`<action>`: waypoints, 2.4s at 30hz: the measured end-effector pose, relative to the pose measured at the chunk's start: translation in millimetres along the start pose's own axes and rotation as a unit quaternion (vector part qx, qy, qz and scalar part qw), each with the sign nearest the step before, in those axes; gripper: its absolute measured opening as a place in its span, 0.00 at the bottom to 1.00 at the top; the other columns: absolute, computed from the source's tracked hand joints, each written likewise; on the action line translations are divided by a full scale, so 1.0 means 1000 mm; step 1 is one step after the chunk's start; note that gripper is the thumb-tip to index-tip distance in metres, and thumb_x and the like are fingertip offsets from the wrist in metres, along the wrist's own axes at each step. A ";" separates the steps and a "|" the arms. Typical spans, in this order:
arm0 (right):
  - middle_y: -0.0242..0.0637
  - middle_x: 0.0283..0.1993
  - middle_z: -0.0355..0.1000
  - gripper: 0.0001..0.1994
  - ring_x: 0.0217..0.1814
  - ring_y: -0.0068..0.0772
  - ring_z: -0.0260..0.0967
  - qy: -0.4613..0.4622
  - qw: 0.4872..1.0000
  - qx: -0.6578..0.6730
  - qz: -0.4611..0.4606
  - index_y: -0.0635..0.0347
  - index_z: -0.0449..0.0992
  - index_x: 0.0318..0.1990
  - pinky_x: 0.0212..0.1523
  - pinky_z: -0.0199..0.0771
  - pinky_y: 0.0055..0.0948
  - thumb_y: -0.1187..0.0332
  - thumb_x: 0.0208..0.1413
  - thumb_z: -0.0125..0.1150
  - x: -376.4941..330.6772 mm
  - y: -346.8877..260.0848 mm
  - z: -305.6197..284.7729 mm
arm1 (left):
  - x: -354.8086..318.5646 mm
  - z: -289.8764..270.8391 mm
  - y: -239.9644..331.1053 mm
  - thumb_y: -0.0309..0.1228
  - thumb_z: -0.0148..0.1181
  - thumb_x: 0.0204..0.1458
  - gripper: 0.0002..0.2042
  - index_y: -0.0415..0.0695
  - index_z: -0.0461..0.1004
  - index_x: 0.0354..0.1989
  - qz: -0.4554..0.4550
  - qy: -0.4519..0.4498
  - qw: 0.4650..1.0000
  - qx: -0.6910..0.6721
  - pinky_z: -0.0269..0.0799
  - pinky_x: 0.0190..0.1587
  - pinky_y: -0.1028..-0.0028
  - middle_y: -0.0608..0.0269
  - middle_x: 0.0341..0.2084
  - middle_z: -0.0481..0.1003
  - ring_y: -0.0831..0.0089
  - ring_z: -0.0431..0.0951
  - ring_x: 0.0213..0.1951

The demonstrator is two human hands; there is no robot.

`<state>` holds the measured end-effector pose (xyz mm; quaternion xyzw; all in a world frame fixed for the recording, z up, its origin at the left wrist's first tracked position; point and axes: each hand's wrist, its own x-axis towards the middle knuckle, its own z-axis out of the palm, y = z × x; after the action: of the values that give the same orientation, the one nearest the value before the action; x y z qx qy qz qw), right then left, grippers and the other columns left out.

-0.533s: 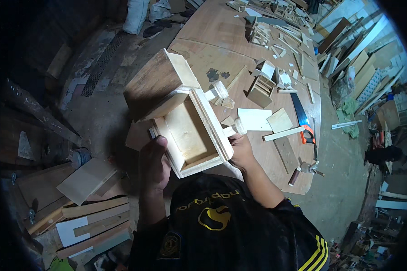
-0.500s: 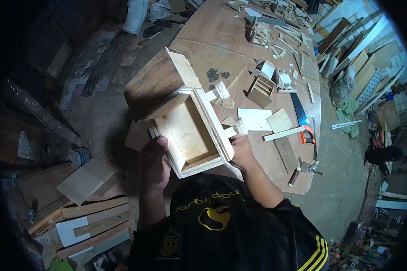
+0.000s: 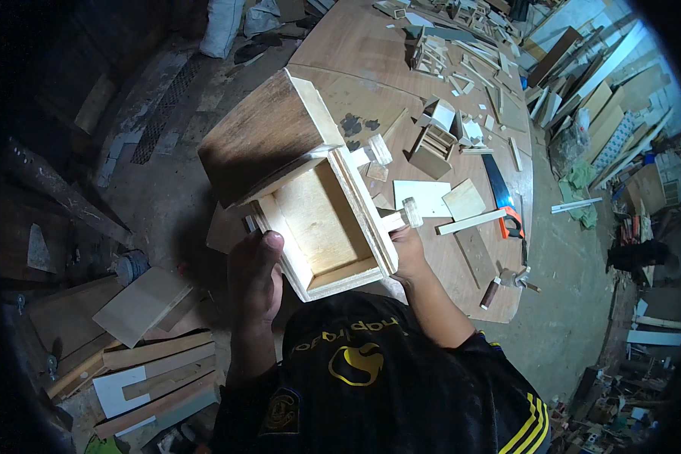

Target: Assembling a small wooden box structure by applying glue to wooden slats and sticking them together.

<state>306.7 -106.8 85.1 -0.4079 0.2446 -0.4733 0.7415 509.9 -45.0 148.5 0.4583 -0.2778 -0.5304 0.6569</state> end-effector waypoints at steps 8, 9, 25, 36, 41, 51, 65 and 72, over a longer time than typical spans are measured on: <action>0.36 0.45 0.75 0.17 0.45 0.24 0.72 0.000 1.000 -0.013 0.024 0.68 0.75 0.46 0.48 0.71 0.27 0.75 0.48 0.68 0.002 -0.007 0.001 | 0.004 -0.007 -0.006 0.42 0.63 0.52 0.19 0.35 0.73 0.34 0.005 -0.007 1.000 -0.011 0.63 0.48 0.70 0.61 0.32 0.73 0.75 0.70 0.40; 0.36 0.45 0.75 0.17 0.45 0.24 0.72 0.000 1.000 -0.013 0.024 0.68 0.75 0.46 0.48 0.71 0.27 0.75 0.48 0.68 0.002 -0.007 0.002 | 0.005 -0.006 -0.006 0.42 0.63 0.52 0.18 0.35 0.73 0.34 0.005 -0.011 1.000 -0.016 0.63 0.49 0.70 0.61 0.32 0.73 0.75 0.70 0.40; 0.31 0.42 0.75 0.14 0.40 0.17 0.70 0.055 0.990 -0.090 0.089 0.64 0.74 0.50 0.39 0.69 0.19 0.70 0.58 0.59 0.006 0.043 -0.048 | 0.007 -0.043 -0.035 0.40 0.61 0.56 0.14 0.42 0.70 0.28 -0.040 0.079 0.996 0.011 0.62 0.43 0.76 0.68 0.28 0.68 0.80 0.66 0.35; 0.24 0.33 0.73 0.10 0.32 0.14 0.66 0.460 0.853 -0.221 0.112 0.55 0.77 0.46 0.26 0.62 0.14 0.67 0.62 0.52 -0.141 0.109 -0.244 | 0.018 -0.078 -0.089 0.41 0.59 0.56 0.30 0.36 0.59 0.62 -0.146 0.054 0.987 0.028 0.60 0.62 0.63 0.53 0.58 0.66 0.62 0.66 0.59; 0.31 0.35 0.75 0.13 0.33 0.19 0.68 0.437 0.835 -0.286 0.174 0.64 0.76 0.47 0.34 0.70 0.22 0.67 0.58 0.57 -0.136 0.081 -0.258 | 0.021 -0.068 -0.110 0.33 0.58 0.57 0.16 0.35 0.71 0.49 -0.166 0.068 0.984 0.016 0.66 0.55 0.70 0.57 0.46 0.74 0.71 0.73 0.49; 0.28 0.35 0.72 0.13 0.34 0.18 0.69 0.312 0.860 -0.370 0.159 0.58 0.75 0.48 0.28 0.66 0.20 0.63 0.59 0.56 -0.093 0.025 -0.350 | -0.003 -0.026 -0.139 0.35 0.57 0.57 0.20 0.33 0.68 0.53 -0.156 0.091 0.984 0.004 0.66 0.56 0.68 0.55 0.48 0.72 0.67 0.72 0.52; 0.40 0.35 0.78 0.20 0.39 0.38 0.77 0.386 0.702 -0.590 0.105 0.50 0.78 0.47 0.42 0.75 0.34 0.60 0.45 0.68 0.054 -0.054 -0.541 | -0.068 0.054 -0.152 0.40 0.51 0.61 0.25 0.33 0.61 0.59 -0.135 0.241 0.961 -0.001 0.68 0.57 0.61 0.49 0.53 0.68 0.61 0.71 0.54; 0.41 0.53 0.68 0.23 0.54 0.46 0.69 0.456 0.569 -0.667 0.152 0.48 0.77 0.47 0.48 0.74 0.43 0.51 0.43 0.69 0.102 -0.043 -0.561 | -0.059 0.097 -0.161 0.52 0.52 0.58 0.35 0.37 0.54 0.64 -0.093 0.285 0.953 0.030 0.71 0.56 0.58 0.48 0.58 0.63 0.57 0.69 0.56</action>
<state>-90.4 -417.8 -183.4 -0.4737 0.8552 -0.1794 0.1098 339.7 -20.9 52.5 0.6338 -0.0506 -0.4279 0.6424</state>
